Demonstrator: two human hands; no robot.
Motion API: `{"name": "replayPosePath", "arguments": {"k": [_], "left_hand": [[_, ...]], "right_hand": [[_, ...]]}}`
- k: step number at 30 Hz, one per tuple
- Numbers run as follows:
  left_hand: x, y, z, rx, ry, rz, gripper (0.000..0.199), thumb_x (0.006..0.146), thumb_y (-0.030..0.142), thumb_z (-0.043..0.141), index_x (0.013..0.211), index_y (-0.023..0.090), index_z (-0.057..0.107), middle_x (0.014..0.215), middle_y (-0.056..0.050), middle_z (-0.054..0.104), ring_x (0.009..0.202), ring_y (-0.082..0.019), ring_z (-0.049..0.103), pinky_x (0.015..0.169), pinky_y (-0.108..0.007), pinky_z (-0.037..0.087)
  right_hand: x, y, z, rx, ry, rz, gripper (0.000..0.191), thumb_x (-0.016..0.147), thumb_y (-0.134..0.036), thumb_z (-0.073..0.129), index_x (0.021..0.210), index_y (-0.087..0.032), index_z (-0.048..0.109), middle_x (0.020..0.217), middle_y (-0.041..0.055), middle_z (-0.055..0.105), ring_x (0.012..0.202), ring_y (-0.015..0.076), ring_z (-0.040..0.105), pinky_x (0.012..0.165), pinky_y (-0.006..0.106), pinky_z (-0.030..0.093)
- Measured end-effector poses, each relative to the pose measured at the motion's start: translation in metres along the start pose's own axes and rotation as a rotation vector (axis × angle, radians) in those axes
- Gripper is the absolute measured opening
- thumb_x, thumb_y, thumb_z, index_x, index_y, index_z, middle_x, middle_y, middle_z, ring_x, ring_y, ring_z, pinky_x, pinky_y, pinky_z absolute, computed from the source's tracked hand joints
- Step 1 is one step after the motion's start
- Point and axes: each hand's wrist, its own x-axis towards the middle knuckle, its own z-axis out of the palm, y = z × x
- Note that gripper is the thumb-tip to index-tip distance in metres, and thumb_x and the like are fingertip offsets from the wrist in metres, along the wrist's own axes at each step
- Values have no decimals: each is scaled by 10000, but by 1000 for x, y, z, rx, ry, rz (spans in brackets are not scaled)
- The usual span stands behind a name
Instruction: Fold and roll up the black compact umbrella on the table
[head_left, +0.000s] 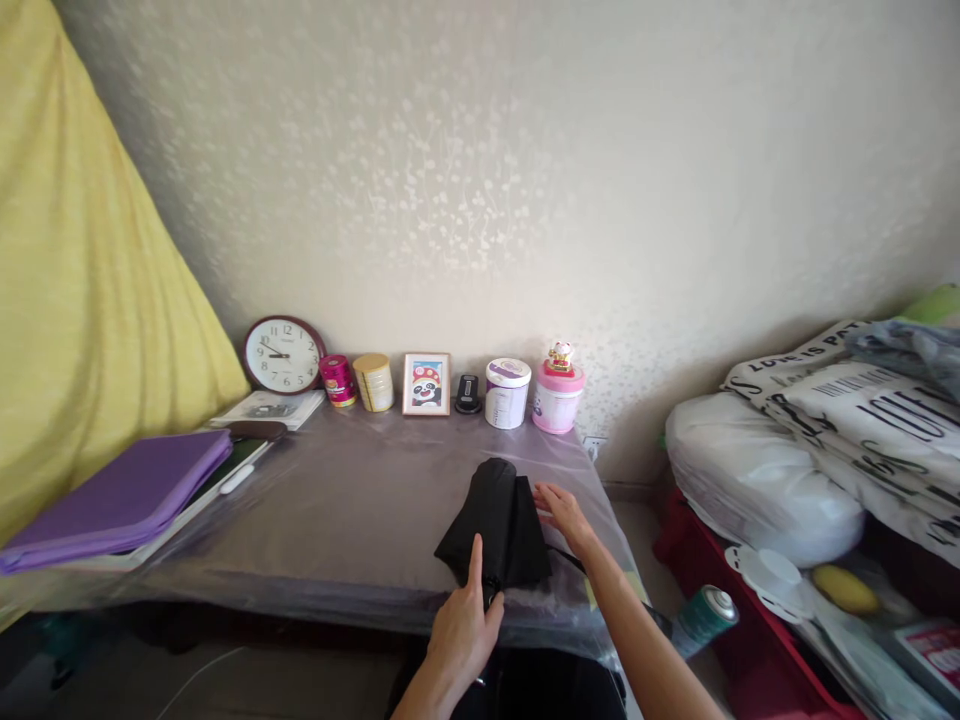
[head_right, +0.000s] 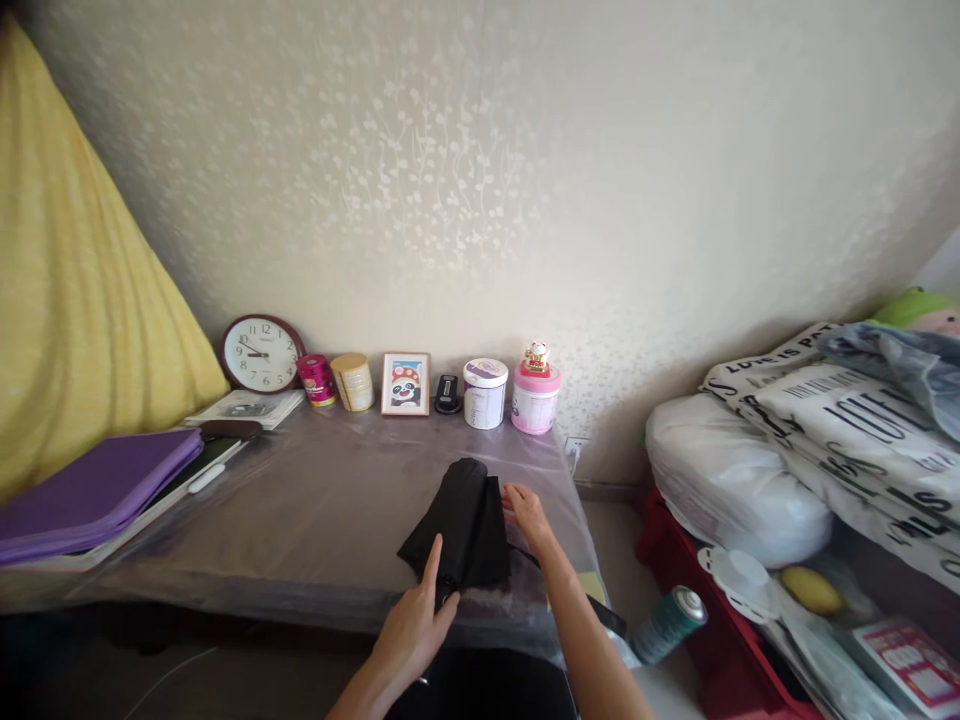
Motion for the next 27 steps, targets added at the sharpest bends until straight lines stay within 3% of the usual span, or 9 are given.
{"name": "replayPosePath", "arguments": {"k": [4,10,15,19,22,27], "left_hand": [[-1,1,-1,-19,-6,-8,689,858,369,337,1370,175,-82,878,-41,654,818,-158,606,693,-221,379],[0,-1,-1,-15,-2,-8,692,860,380,325,1369,160,-90,944,-65,642,844,-166,599,700,-223,378],[0,-3,0,-25,0,-4,688,861,388,316,1369,153,-83,903,-65,649,802,-160,602,665,-216,370],[0,-3,1,-47,1,-6,697,857,393,323,1369,151,-84,925,-65,646,794,-158,601,667,-215,370],[1,-3,3,-56,4,10,693,856,380,327,1371,152,-77,902,-59,652,815,-162,603,679,-214,375],[2,2,4,-5,4,11,688,853,333,335,1370,154,-84,894,-67,656,811,-176,608,661,-231,382]], "right_hand": [[-2,-4,7,89,-103,41,315,761,-427,462,944,-190,560,969,77,623,781,144,609,623,254,481],[8,4,19,40,-87,82,223,779,-283,407,935,-219,553,970,47,583,616,69,574,566,225,485],[24,16,30,-39,-93,93,252,742,-160,384,907,-196,571,741,3,579,505,56,535,512,213,473],[37,26,34,-164,-40,52,249,742,-164,384,875,-170,594,567,-27,538,454,85,513,478,238,464],[44,33,37,-276,35,-23,231,756,-213,404,848,-173,611,602,-7,588,543,121,561,537,258,476],[48,41,49,-435,198,-175,344,816,-307,319,1001,-172,575,951,95,637,915,201,587,787,334,449]]}}
